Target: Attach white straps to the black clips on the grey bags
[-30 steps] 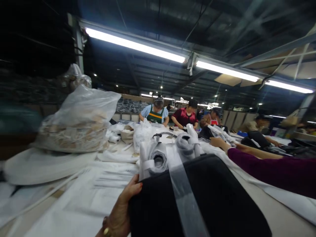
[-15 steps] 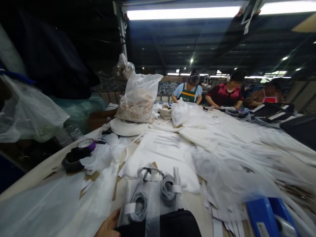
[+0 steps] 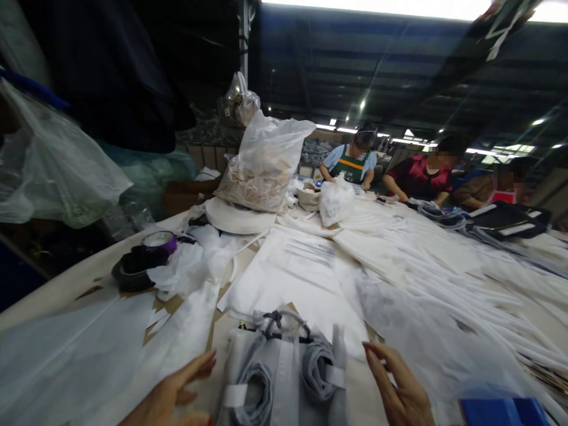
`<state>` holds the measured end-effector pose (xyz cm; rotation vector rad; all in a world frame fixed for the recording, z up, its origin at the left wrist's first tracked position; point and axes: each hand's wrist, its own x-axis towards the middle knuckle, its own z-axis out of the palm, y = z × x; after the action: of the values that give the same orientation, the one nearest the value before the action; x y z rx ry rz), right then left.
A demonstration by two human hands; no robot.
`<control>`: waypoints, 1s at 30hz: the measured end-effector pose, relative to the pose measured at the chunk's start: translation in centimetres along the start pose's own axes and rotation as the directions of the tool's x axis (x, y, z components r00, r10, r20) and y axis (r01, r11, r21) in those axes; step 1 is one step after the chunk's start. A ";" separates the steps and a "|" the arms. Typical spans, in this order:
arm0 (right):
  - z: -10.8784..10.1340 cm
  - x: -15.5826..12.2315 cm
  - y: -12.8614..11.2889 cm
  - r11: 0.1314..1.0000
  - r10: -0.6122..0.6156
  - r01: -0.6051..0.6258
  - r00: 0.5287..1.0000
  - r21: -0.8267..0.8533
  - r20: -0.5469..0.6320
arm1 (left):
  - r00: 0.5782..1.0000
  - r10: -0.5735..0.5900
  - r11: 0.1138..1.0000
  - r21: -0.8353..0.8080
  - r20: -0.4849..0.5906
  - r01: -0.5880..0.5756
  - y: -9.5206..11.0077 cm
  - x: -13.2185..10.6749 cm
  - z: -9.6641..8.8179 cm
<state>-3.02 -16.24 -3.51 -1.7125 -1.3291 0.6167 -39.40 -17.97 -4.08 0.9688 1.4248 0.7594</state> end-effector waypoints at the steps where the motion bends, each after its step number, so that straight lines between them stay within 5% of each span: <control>1: 0.7 1.8 -0.9 1.000 -0.025 0.025 0.999 -0.006 0.042 | 0.992 0.091 0.986 0.145 -0.081 -0.079 1.9 0.3 0.2; 3: 2.2 5.3 -2.6 0.999 -0.041 0.045 0.940 -0.004 0.339 | 0.942 0.325 0.906 0.312 -0.083 -0.285 5.9 1.5 1.8; 6: 4.8 9.1 -4.7 0.994 -0.105 0.086 0.798 0.060 0.594 | 0.876 0.461 0.782 0.402 0.143 -0.477 9.9 4.9 5.8; 9: 6.7 10.6 -5.9 0.988 -0.150 0.126 0.630 0.090 0.762 | 0.858 0.385 0.641 0.571 0.340 -0.513 10.9 8.3 8.8; 12: 7.2 10.9 -6.3 0.984 -0.125 0.172 0.511 0.041 0.851 | 0.873 0.254 0.608 0.633 0.417 -0.479 10.7 10.1 8.9; 19: 6.9 11.1 -5.5 0.984 -0.019 0.174 0.355 -0.046 0.935 | 0.855 0.189 0.471 0.719 0.484 -0.511 12.3 10.1 7.2; 26: 6.9 10.6 -5.8 0.993 -0.017 0.112 0.363 -0.026 0.932 | 0.725 0.221 0.239 0.684 0.653 -0.689 13.5 11.1 10.0; 30: 5.9 11.3 -5.8 0.999 -0.002 -0.030 0.298 0.012 0.955 | 0.663 0.230 0.162 0.643 0.713 -0.748 13.8 11.0 10.6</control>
<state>-7.21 -3.26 -0.29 -1.2430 -2.0691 1.8913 -26.77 -3.03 2.20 2.5023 0.9504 -0.0012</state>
